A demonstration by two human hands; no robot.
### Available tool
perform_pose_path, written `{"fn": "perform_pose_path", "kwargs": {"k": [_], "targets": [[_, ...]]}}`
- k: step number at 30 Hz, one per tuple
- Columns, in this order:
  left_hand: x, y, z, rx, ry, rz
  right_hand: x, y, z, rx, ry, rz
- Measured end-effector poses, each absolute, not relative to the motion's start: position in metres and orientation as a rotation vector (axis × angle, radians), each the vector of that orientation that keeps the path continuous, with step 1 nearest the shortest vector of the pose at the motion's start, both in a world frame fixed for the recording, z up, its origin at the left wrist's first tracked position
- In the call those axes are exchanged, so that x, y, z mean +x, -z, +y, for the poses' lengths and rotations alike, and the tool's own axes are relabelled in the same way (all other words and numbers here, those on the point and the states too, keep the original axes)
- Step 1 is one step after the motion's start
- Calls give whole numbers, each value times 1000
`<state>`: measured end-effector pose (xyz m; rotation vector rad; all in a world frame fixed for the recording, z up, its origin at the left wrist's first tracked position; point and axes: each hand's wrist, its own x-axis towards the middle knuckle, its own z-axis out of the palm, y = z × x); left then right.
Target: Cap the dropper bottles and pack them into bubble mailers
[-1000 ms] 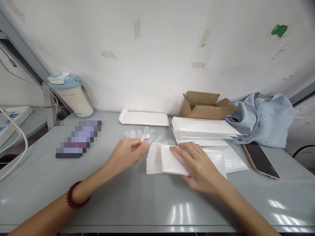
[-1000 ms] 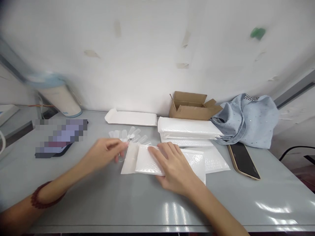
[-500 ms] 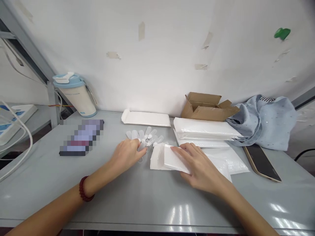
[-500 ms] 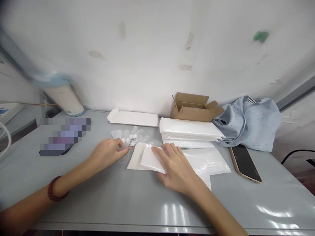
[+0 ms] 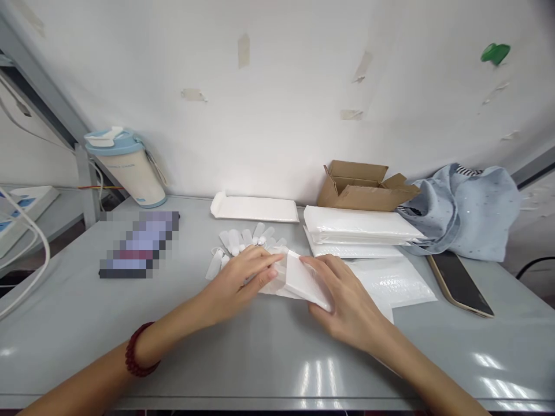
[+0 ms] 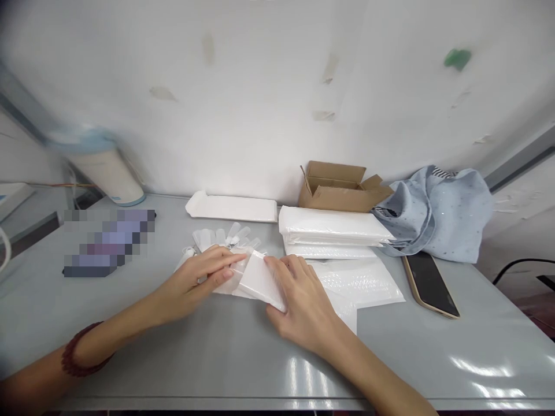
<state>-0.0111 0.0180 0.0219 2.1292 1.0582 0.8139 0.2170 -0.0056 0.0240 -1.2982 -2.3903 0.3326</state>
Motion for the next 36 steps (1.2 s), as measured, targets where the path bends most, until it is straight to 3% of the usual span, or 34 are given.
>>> {"fn": "perform_pose_path", "kwargs": {"k": [8, 11, 15, 18, 25, 29, 36], "targets": [[-5, -16, 10, 2086, -1117, 1081, 216, -22, -9, -1271, -340, -2406], [-17, -22, 21, 2150, -1177, 1341, 218, -24, -9, -1268, -306, -2403], [-44, -25, 46, 2082, -898, 1962, 219, -25, -8, -1291, -207, -2398], [-53, -22, 55, 1958, -646, 2086, 219, -23, -9, -1311, -172, -2417], [-47, -16, 61, 1914, -526, 2054, 215, -23, -11, -1336, -154, -2465], [-48, -21, 60, 1833, -754, 1983, 215, -24, -10, -1346, -160, -2467], [-29, -38, 33, 1513, -1142, 1262, 216, -20, -8, -1361, -151, -2431]]}}
